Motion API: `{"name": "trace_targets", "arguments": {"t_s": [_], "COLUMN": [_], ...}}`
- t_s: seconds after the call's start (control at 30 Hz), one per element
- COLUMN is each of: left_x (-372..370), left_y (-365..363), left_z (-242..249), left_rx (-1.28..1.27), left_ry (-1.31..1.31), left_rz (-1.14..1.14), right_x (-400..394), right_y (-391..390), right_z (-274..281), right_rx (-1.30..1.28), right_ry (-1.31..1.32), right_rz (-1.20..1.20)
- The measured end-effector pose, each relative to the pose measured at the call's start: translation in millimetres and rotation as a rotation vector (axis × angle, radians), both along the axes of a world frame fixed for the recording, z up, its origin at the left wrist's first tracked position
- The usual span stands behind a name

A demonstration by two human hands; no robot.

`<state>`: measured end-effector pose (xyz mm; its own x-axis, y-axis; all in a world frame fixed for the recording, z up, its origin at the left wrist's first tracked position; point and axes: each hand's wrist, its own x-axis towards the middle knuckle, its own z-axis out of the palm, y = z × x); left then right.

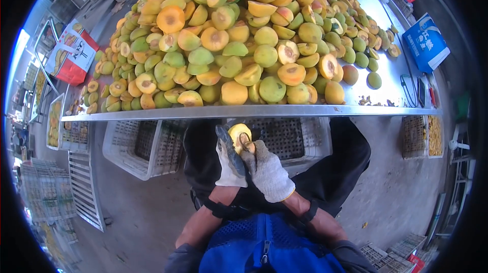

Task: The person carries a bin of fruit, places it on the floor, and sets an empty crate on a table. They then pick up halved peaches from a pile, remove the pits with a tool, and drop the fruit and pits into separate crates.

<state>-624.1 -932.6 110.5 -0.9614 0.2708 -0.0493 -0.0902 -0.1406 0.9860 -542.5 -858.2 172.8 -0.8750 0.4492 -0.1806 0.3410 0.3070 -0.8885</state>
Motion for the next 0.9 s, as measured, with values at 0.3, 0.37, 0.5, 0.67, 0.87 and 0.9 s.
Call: {"name": "trace_targets", "arguments": {"t_s": [0.3,0.37,0.5,0.67,0.87,0.9], "left_x": [-2.1,-1.7,-0.1,-5.8,-18.7,-20.5], "left_y": [6.2,6.6,4.6,0.1,-9.4,-10.5], "left_z": [2.6,10.7,13.9,5.9,18.3,25.2], "left_rx": [0.261,0.245,0.274,0.388,0.228,0.207], "left_ry": [-0.116,-0.124,-0.108,-0.109,-0.101,-0.078], "left_rz": [0.024,0.035,0.011,-0.058,-0.185,-0.218], "right_x": [-1.3,-2.8,-2.8,-3.5,0.9,2.3], "right_y": [-6.1,-5.5,-5.0,-5.2,-4.2,-5.6], "right_z": [-7.5,-1.7,-10.7,-10.6,-11.3,-19.9], "right_rx": [-0.073,-0.087,-0.085,-0.103,-0.082,-0.076], "right_ry": [0.005,-0.010,0.051,0.035,-0.062,0.045], "right_rz": [-0.051,-0.058,-0.034,-0.029,0.032,0.031]}}
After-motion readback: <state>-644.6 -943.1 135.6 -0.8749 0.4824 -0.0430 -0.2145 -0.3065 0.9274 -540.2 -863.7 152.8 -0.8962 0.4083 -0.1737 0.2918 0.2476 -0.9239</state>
